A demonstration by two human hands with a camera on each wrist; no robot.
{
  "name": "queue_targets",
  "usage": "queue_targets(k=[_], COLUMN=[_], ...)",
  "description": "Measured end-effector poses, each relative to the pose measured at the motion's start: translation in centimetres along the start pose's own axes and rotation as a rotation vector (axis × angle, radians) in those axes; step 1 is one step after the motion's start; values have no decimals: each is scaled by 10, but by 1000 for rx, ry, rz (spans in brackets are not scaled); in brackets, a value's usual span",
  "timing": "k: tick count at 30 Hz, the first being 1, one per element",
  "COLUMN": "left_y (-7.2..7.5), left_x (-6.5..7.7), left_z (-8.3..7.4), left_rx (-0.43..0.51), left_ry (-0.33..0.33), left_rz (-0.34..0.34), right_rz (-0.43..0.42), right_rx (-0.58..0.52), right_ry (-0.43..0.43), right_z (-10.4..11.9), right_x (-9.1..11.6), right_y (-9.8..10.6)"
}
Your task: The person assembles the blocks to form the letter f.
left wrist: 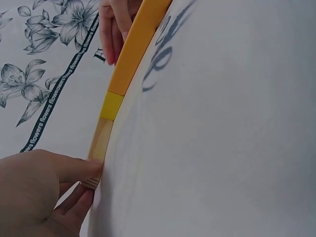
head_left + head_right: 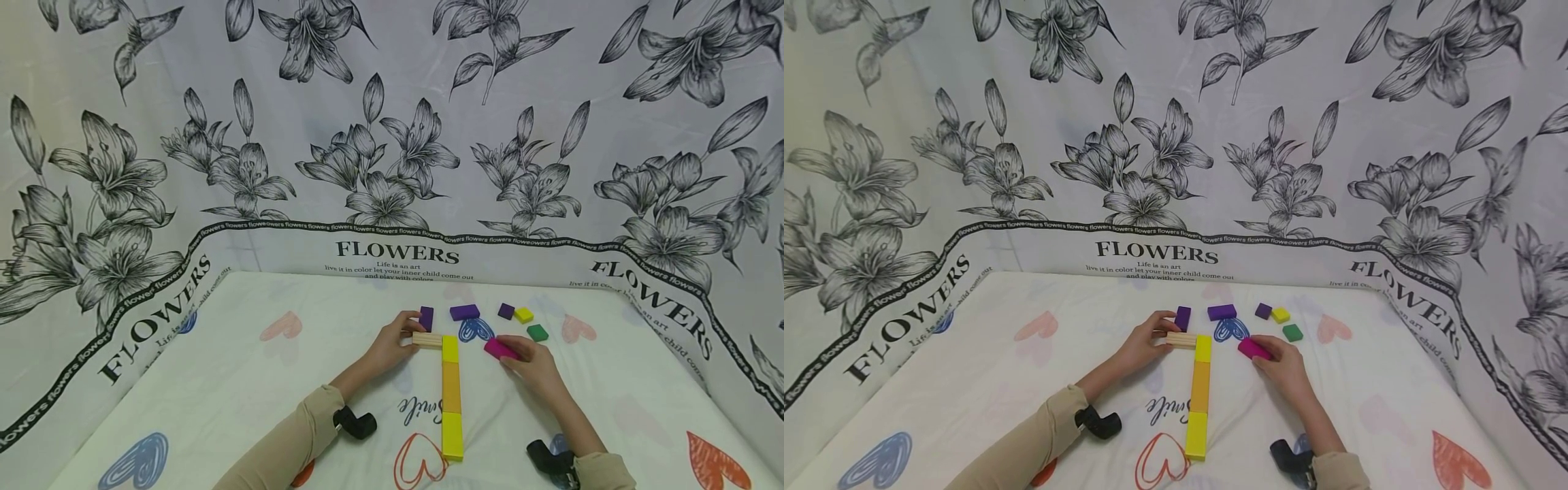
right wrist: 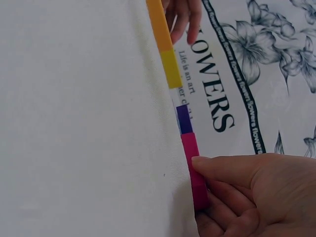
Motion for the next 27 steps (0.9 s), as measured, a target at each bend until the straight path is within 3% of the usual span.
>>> queue_targets(k=[27], left_y=[1], left_x=[5], left_z=[-6], left_rx=[5], left_ry=[-15], left_rz=[-24], right_rz=[0], right_rx=[1], right_ry=[-5], right_z=[1], right_x=[2], right_y=[0])
Point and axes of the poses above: each hand's wrist, its own x-axis away from the middle knuckle, its own y-axis out of the back of the hand, z = x × y, the point moved 6 cm from there along -x, towards the middle knuckle, and after that the axes turned 9 degrees about -x, right-handed, at the moved point
